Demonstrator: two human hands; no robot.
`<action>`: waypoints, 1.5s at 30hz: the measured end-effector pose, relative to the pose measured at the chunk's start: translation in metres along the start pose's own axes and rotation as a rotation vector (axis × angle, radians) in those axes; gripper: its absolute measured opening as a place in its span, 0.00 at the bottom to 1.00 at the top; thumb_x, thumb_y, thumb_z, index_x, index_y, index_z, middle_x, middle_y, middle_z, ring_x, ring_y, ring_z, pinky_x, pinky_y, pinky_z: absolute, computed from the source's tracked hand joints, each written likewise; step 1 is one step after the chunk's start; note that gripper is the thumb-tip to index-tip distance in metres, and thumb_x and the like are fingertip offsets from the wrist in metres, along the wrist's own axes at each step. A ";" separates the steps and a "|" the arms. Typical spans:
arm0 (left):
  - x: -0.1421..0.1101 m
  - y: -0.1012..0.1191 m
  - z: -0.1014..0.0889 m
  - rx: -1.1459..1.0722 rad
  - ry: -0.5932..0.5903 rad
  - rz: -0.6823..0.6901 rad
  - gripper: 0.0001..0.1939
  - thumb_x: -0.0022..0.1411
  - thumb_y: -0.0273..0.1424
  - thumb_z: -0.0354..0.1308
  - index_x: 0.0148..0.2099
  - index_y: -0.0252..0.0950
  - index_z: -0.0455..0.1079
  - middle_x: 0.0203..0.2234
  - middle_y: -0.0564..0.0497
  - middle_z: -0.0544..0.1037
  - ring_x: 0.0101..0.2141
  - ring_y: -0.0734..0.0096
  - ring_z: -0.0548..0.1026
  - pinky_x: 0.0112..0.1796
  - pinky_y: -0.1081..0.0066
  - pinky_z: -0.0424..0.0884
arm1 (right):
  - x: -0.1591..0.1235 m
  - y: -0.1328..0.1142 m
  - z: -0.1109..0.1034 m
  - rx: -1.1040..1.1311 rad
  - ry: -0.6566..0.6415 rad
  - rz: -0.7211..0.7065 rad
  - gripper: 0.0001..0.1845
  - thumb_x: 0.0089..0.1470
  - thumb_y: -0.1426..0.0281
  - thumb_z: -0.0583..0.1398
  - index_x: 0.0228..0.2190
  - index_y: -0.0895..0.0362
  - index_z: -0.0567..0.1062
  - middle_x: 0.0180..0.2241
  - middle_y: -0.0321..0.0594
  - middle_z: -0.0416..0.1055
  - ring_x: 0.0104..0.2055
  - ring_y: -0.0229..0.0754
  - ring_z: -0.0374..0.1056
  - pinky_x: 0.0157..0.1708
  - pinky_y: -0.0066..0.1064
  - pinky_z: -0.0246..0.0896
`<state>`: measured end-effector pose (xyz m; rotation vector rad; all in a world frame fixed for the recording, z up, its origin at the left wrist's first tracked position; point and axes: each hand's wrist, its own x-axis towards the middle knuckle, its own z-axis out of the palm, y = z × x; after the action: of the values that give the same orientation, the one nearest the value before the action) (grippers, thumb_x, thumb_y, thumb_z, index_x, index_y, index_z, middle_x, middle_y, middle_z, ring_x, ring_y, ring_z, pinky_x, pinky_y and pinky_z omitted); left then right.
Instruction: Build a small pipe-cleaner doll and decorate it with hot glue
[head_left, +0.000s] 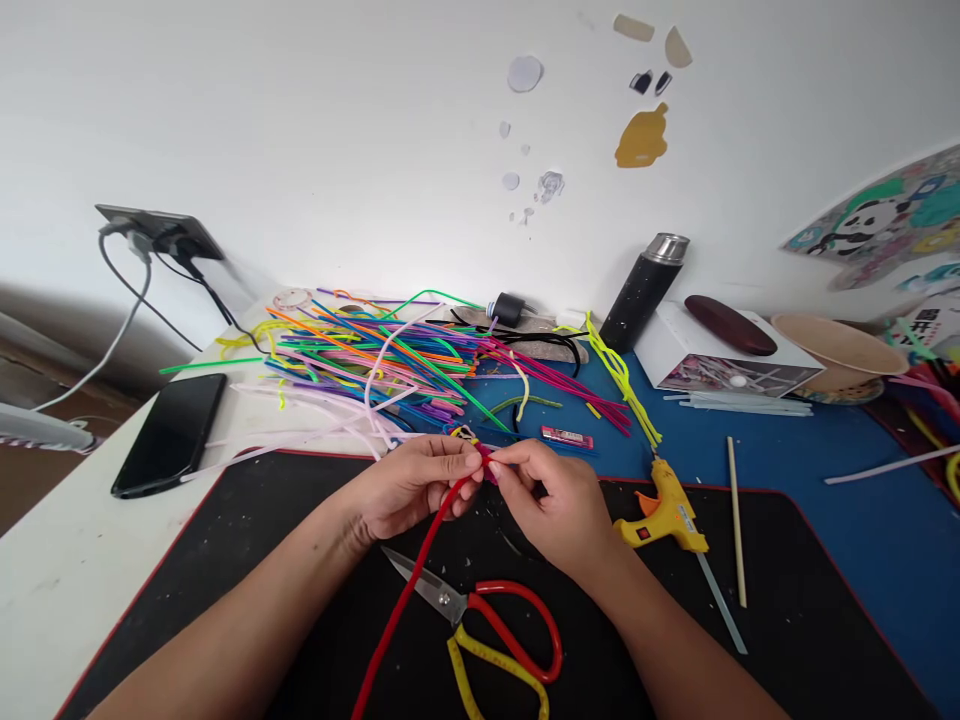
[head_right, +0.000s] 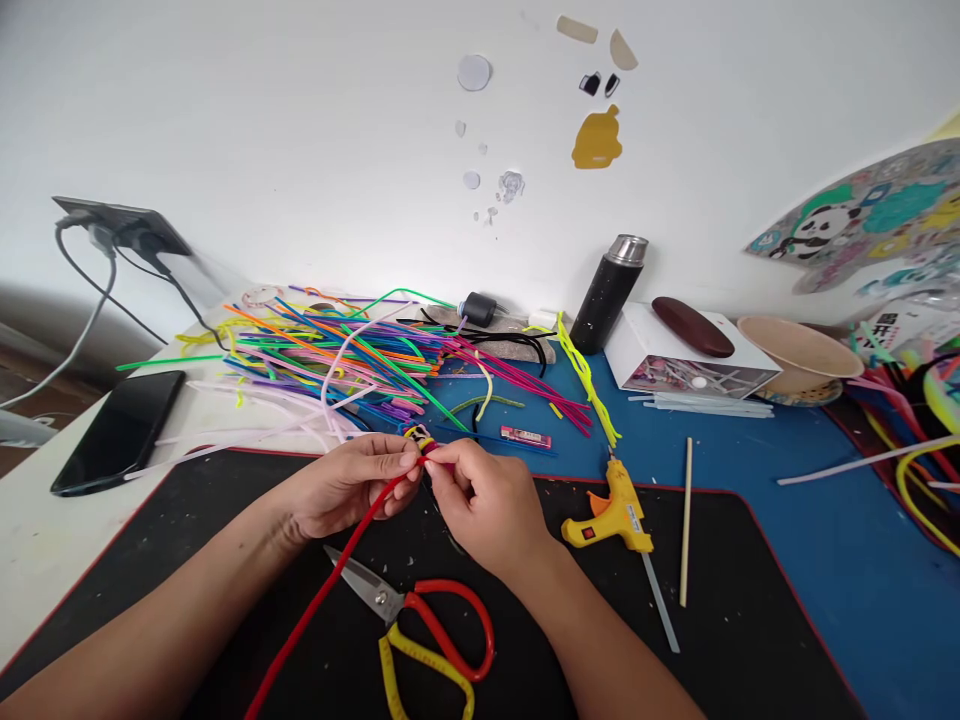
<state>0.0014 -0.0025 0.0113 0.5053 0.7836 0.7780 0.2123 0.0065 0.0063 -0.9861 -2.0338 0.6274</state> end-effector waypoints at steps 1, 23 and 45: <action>0.001 -0.001 0.001 -0.008 0.004 0.000 0.18 0.51 0.38 0.82 0.32 0.30 0.81 0.21 0.51 0.76 0.21 0.78 0.72 0.23 0.79 0.66 | 0.000 -0.001 0.001 0.006 0.007 0.010 0.08 0.68 0.68 0.61 0.37 0.55 0.81 0.19 0.32 0.72 0.19 0.35 0.66 0.24 0.27 0.59; 0.004 -0.004 0.006 -0.052 0.043 0.083 0.19 0.48 0.37 0.82 0.30 0.30 0.79 0.20 0.51 0.76 0.21 0.76 0.73 0.24 0.78 0.67 | 0.002 0.003 0.000 -0.009 0.004 0.030 0.09 0.69 0.68 0.61 0.43 0.55 0.82 0.25 0.34 0.77 0.23 0.37 0.70 0.25 0.27 0.59; 0.011 -0.020 0.014 -0.106 0.045 0.119 0.17 0.50 0.37 0.81 0.31 0.29 0.81 0.21 0.51 0.77 0.22 0.77 0.74 0.25 0.79 0.68 | 0.002 0.002 0.001 -0.139 0.100 0.003 0.10 0.65 0.69 0.61 0.33 0.57 0.80 0.16 0.26 0.63 0.16 0.32 0.58 0.21 0.25 0.51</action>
<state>0.0257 -0.0079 0.0022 0.4433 0.7550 0.9388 0.2112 0.0085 0.0051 -1.0793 -2.0089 0.4332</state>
